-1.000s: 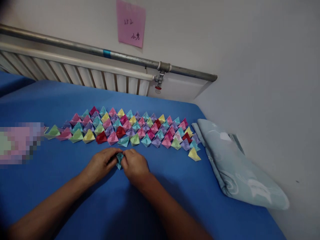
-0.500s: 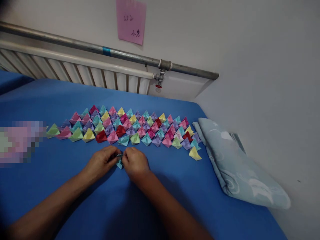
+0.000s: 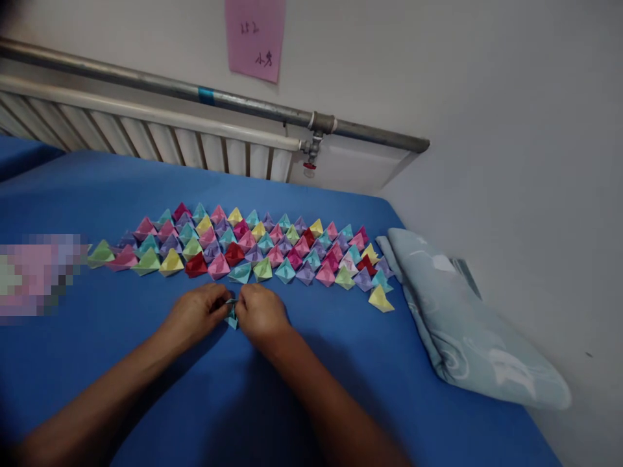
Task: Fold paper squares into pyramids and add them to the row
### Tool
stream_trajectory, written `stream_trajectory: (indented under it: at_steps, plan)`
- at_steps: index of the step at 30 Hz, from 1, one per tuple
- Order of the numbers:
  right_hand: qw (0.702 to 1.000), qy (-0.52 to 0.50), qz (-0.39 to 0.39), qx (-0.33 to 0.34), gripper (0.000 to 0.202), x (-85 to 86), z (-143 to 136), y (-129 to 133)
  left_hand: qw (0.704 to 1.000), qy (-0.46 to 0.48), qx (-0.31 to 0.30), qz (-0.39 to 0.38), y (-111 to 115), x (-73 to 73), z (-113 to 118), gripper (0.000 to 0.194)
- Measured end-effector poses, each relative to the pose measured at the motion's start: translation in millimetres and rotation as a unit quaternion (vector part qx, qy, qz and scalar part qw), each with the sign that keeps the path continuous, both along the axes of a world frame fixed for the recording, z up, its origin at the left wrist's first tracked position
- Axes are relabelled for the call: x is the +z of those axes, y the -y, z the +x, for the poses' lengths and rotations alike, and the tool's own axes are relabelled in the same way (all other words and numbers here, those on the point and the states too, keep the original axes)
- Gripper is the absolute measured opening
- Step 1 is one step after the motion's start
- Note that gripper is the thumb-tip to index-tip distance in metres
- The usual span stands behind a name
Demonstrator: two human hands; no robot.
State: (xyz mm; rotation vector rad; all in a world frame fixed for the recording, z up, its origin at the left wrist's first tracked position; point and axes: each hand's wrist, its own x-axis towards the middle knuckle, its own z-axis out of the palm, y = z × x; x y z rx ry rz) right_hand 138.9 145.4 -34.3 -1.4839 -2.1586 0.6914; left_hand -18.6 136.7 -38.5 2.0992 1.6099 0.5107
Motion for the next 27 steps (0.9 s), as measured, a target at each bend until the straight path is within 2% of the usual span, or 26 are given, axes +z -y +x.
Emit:
stream_trajectory:
  at_steps: [8, 10, 14, 17, 21, 27]
  plan:
    - [0.999, -0.035, 0.001, -0.003, 0.015, -0.4, 4, 2, 1.000, 0.009, -0.012, 0.017, 1, 2.2, -1, 0.006]
    - [0.997, -0.070, -0.009, -0.014, 0.015, 0.5, 10, 6, 0.999, 0.045, -0.020, 0.001, 2, 4.9, -5, 0.005]
    - [0.990, -0.136, -0.015, -0.036, 0.012, 6.0, 18, 24, 0.988, 0.147, -0.017, -0.038, 1, 8.7, -14, 0.020]
    - [0.993, -0.112, -0.016, 0.013, 0.015, 9.1, 17, 37, 0.982, 0.185, 0.014, -0.029, -2, 9.0, -18, 0.025]
    - [0.996, -0.043, 0.030, 0.076, 0.020, 7.0, 15, 40, 0.965, 0.259, 0.033, -0.018, -6, 8.2, -19, 0.027]
    - [0.983, -0.003, 0.101, 0.156, 0.023, 10.1, 28, 28, 0.941, 0.324, 0.017, -0.098, -8, 8.1, -17, 0.026]
